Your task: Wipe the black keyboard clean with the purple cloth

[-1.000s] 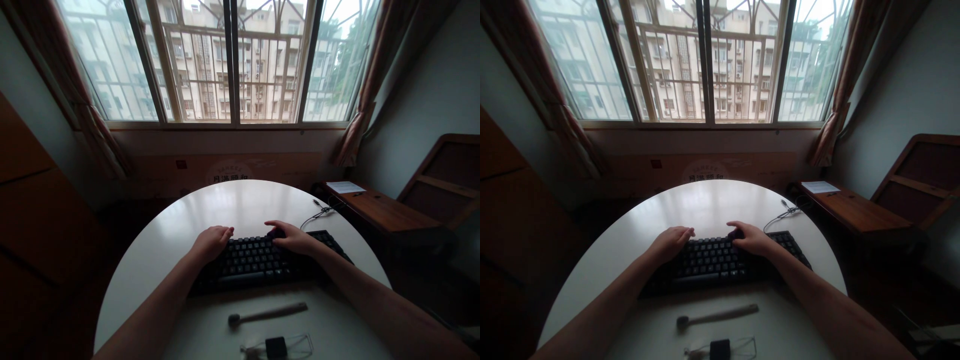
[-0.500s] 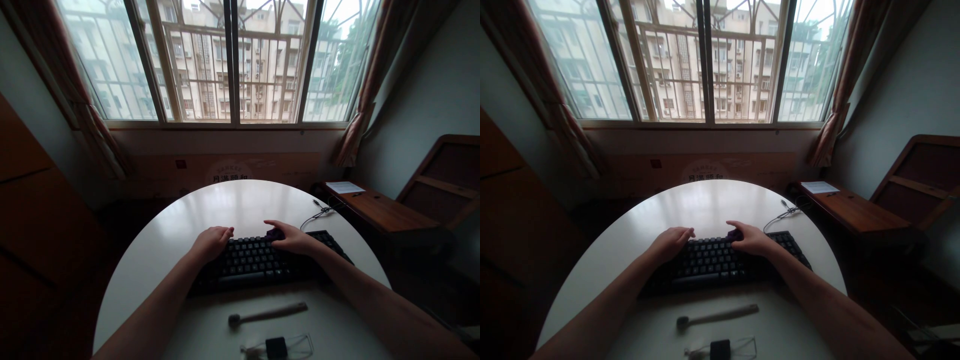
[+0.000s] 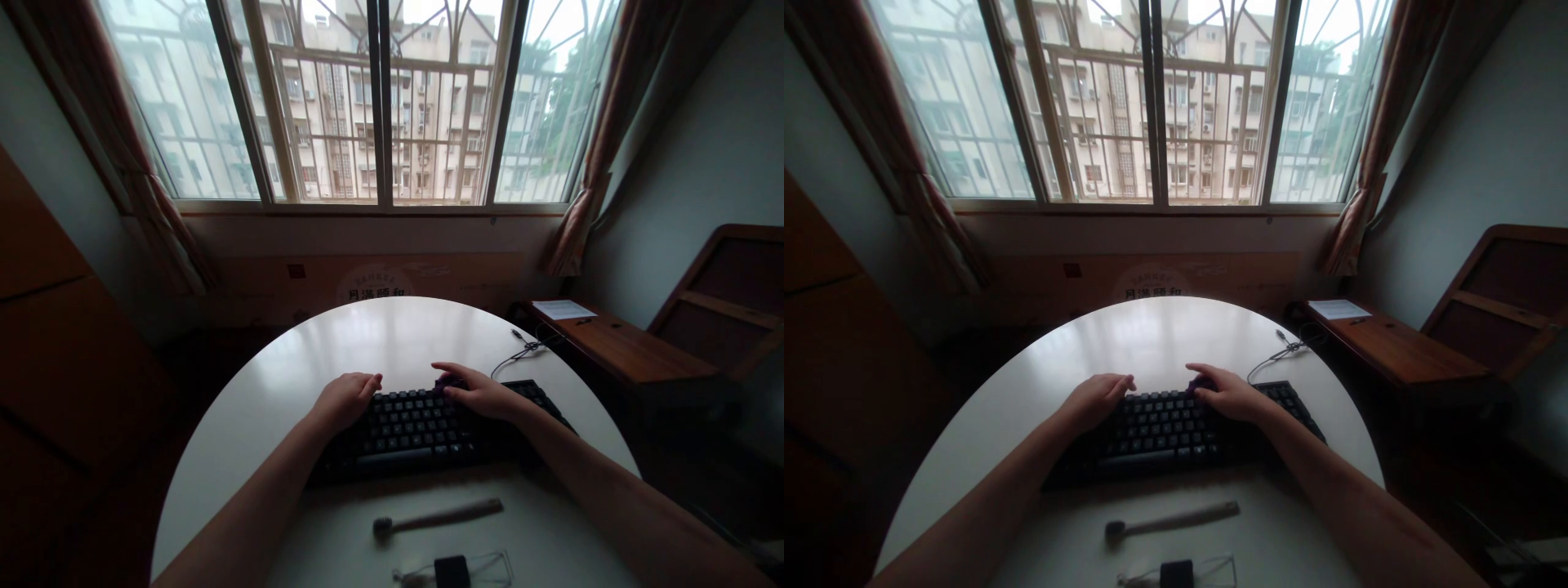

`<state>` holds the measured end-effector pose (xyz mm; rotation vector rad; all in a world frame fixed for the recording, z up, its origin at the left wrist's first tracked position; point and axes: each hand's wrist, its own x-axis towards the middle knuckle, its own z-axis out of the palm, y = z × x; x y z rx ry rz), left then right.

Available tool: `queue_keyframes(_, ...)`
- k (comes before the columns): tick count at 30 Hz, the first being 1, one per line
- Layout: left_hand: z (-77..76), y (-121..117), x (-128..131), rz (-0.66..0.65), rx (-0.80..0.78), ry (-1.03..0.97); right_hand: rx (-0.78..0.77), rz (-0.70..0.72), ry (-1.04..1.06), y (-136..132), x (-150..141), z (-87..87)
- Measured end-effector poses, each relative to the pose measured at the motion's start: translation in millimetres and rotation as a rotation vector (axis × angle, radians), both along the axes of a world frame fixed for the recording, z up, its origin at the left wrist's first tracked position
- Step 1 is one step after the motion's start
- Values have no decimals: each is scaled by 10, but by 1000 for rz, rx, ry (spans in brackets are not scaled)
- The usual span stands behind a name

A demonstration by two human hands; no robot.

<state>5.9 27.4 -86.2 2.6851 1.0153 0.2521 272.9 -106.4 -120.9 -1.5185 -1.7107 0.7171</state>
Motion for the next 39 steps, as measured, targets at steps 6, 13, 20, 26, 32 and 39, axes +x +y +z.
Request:
queue_keyframes(6, 14, -7, -5, 2, -16, -4, 153, -11, -28, -91, 34, 133)
queue_keyframes(13, 12, -9, 0, 2, -18, -10, 162, 39, -366, -183, 89, 231)
queue_keyframes(20, 10, -2, 6, -4, -18, -9, 140, 100, -331, -151, 41, 173)
queue_keyframes(26, 16, -3, 2, -3, -24, -14, 91, 11, -334, -95, 3, 123)
queue_keyframes(32, -24, 31, -8, -1, -19, -20, 77, -116, -468, -123, -69, 190)
queue_keyframes(39, -22, 16, -8, -5, -18, -24, 166, -114, -602, -194, -180, 263)
